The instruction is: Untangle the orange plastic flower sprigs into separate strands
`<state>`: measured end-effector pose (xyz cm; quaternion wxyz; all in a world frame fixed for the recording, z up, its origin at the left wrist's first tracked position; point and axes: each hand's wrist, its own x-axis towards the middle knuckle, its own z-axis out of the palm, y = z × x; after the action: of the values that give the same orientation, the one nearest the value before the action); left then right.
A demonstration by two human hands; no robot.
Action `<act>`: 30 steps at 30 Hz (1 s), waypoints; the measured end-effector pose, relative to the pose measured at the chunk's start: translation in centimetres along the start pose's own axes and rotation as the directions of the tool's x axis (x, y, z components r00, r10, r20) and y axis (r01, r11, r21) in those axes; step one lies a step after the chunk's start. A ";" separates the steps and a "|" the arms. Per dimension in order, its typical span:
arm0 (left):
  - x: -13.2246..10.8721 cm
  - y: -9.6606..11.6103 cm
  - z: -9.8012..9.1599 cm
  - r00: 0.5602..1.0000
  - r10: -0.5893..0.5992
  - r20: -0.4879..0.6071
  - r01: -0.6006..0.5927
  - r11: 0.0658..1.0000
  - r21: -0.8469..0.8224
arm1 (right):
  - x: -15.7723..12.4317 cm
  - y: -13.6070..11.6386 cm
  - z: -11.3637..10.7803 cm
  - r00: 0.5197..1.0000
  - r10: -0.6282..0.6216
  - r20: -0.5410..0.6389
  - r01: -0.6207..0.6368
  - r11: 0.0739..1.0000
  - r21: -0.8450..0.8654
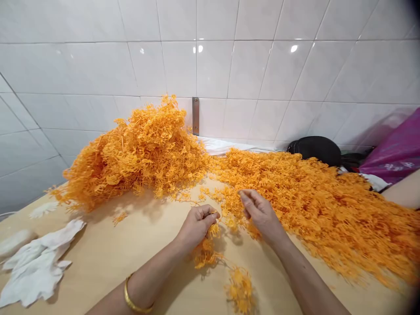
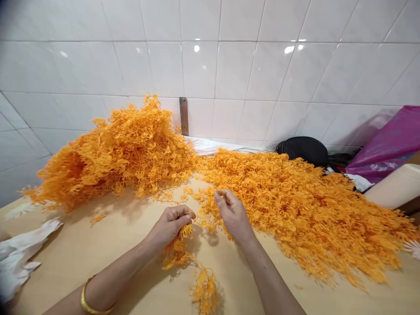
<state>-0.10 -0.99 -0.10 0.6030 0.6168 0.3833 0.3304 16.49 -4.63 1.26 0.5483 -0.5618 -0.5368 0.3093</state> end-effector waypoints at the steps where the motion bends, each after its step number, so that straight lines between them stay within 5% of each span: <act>1: 0.0 0.0 0.1 1.000 0.005 -0.001 -0.005 1.000 0.002 | -0.2 -0.2 0.2 0.997 -0.003 0.075 0.006 0.999 -0.042; 4: -0.1 -0.1 0.1 1.000 0.018 0.013 -0.019 1.000 0.015 | -0.7 -0.4 0.8 0.981 -0.033 0.193 0.067 0.983 -0.172; 10: -0.5 0.3 0.7 0.993 0.027 0.113 -0.040 0.992 0.116 | -1.4 -0.1 2.3 0.979 -0.112 0.168 0.140 0.977 -0.163; 16: -0.7 1.6 1.3 0.992 0.061 0.110 -0.070 0.995 0.075 | -0.8 -0.2 2.1 0.978 -0.065 -0.197 0.051 0.996 -0.072; 20: -1.3 1.5 0.7 0.995 0.013 0.095 -0.019 0.998 0.063 | 0.7 0.5 -0.6 0.844 0.165 -0.511 -0.034 0.966 0.256; 22: -1.2 1.2 0.4 0.999 -0.005 0.042 0.004 1.000 0.017 | 0.9 0.7 -1.2 0.886 0.151 -0.438 -0.043 0.968 0.247; 25: -0.8 0.9 0.3 1.000 -0.012 0.011 0.013 0.999 -0.041 | 0.4 0.3 -0.5 0.984 0.057 -0.169 -0.028 0.985 0.168; 30: -0.5 0.6 0.6 0.999 0.008 0.044 -0.005 0.998 -0.063 | -0.9 -0.8 1.2 0.975 0.051 0.216 -0.067 0.995 0.068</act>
<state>0.22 -1.74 0.47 0.6295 0.6058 0.3572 0.3303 14.93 -5.22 1.52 0.4987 -0.5200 -0.5635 0.4041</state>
